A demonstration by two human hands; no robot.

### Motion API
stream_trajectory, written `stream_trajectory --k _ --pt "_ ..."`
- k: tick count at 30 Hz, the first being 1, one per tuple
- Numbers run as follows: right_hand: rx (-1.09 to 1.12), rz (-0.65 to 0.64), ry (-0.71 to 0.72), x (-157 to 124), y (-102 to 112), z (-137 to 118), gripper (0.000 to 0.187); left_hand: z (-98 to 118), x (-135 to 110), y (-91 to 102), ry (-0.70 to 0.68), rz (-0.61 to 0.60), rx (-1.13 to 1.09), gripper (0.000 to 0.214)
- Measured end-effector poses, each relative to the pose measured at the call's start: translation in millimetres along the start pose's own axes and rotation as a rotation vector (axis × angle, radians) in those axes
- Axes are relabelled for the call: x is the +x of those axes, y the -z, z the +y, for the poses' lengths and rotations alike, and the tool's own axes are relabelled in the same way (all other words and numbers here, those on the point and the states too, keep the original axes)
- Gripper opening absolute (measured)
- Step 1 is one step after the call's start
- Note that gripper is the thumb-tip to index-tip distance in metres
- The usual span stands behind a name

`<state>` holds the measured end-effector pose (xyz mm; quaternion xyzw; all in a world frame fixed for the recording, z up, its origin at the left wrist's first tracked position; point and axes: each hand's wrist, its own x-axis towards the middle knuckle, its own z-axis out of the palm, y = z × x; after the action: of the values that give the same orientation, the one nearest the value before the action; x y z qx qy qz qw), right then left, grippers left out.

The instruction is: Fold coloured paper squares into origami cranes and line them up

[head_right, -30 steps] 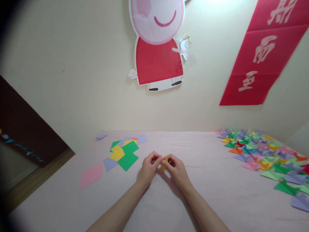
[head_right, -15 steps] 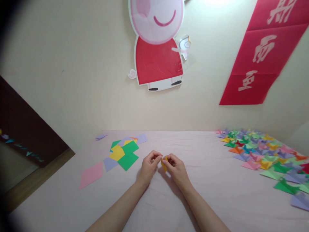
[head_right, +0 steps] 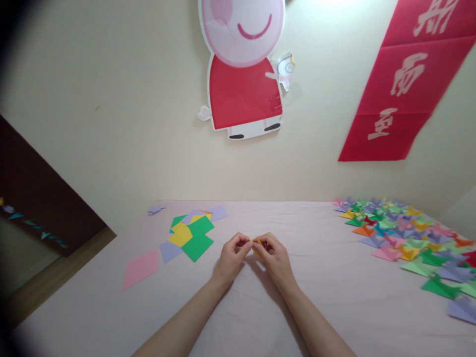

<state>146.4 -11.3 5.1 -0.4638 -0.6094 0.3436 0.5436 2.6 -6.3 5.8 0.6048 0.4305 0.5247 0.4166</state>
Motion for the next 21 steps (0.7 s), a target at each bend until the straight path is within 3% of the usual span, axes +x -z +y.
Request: stream_trajectory --k 9,14,21 --pt "-0.205 0.018 0.232 -1.5 2.4 1.2 0.02 -2.5 -0.4 -0.2 0.07 0.049 -0.031 0.02" --pt "-0.315 0.03 0.309 -1.7 2.8 3.8 0.019 -1.7 0.8 -1.6 0.124 0.022 -0.104 0.022" --pt "-0.304 0.005 0.345 -0.5 5.5 2.1 0.02 3.2 4.3 0.5 0.285 -0.073 -0.248 0.029"
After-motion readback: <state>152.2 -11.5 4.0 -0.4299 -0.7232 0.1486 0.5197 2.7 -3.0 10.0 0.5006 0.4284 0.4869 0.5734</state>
